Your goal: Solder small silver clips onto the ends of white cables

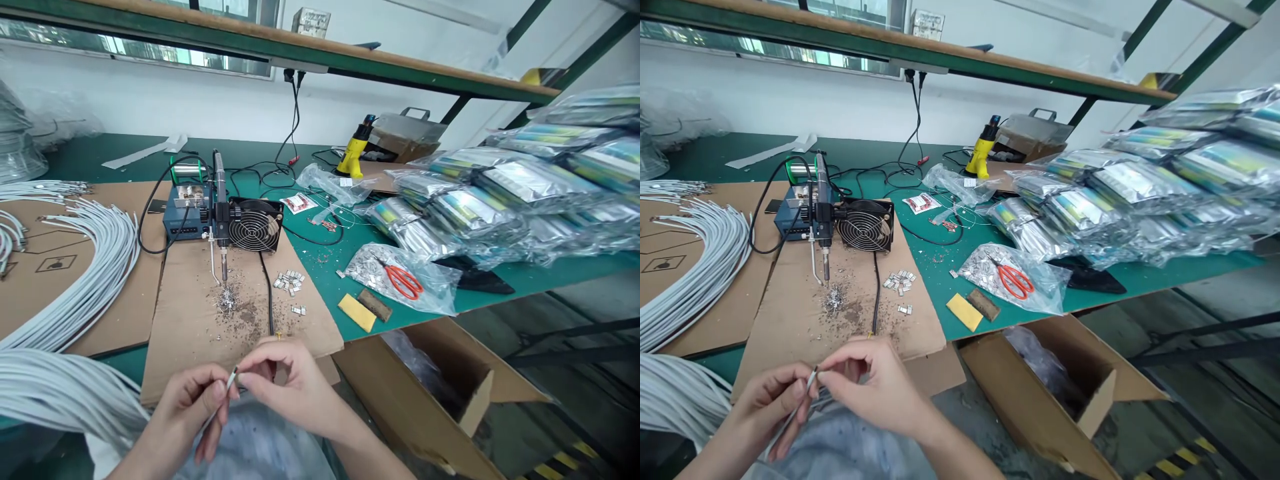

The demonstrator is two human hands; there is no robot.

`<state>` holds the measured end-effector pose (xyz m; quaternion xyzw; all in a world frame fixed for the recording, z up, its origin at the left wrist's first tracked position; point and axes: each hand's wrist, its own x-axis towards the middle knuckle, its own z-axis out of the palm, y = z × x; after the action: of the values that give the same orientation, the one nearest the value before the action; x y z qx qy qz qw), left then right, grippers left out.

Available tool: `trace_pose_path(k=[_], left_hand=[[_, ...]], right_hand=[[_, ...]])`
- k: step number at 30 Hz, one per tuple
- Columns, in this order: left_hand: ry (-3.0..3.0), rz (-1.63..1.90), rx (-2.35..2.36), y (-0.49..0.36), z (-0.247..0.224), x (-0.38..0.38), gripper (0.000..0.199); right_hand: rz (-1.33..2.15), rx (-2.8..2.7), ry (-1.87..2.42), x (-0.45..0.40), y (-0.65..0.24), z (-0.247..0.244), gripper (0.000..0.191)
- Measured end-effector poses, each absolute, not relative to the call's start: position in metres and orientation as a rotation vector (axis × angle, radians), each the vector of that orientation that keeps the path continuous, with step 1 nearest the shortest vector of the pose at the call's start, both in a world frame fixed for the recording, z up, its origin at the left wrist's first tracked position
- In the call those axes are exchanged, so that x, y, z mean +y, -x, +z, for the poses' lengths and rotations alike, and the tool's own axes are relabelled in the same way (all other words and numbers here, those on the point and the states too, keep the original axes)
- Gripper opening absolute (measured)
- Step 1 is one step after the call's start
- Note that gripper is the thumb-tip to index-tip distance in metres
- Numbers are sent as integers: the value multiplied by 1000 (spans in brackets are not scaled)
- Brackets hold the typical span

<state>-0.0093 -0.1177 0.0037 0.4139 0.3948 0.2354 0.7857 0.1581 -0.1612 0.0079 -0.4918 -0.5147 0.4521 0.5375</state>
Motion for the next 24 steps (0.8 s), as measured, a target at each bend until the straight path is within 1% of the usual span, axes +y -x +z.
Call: trace_pose_path(k=[8,15,17,18,20,21,22,24], left_hand=[[-929,480,862,10,3,-120,50],[-950,421,834,11,5,-117,52],[-972,415,824,11,4,-117,53],[-988,416,818,11,3,-117,53],[-1018,429,812,11,2,-117,53],[-1031,439,818,10,1,-117,53],[-1043,452,832,10,0,-117,54],[-1069,475,872,9,-2,-116,55]], right_hand=[[1038,-1284,1072,-158,-156,7,12],[891,-1284,980,-157,-151,-1,12],[1099,-1122,917,-154,-146,-11,3],[1278,-985,872,-153,-143,-16,9],[1615,-713,781,-150,-139,-26,31],[1723,-619,751,-149,-138,-29,38],[1762,-576,750,-149,-138,-30,41],[1679,-639,830,-149,-140,-27,37]])
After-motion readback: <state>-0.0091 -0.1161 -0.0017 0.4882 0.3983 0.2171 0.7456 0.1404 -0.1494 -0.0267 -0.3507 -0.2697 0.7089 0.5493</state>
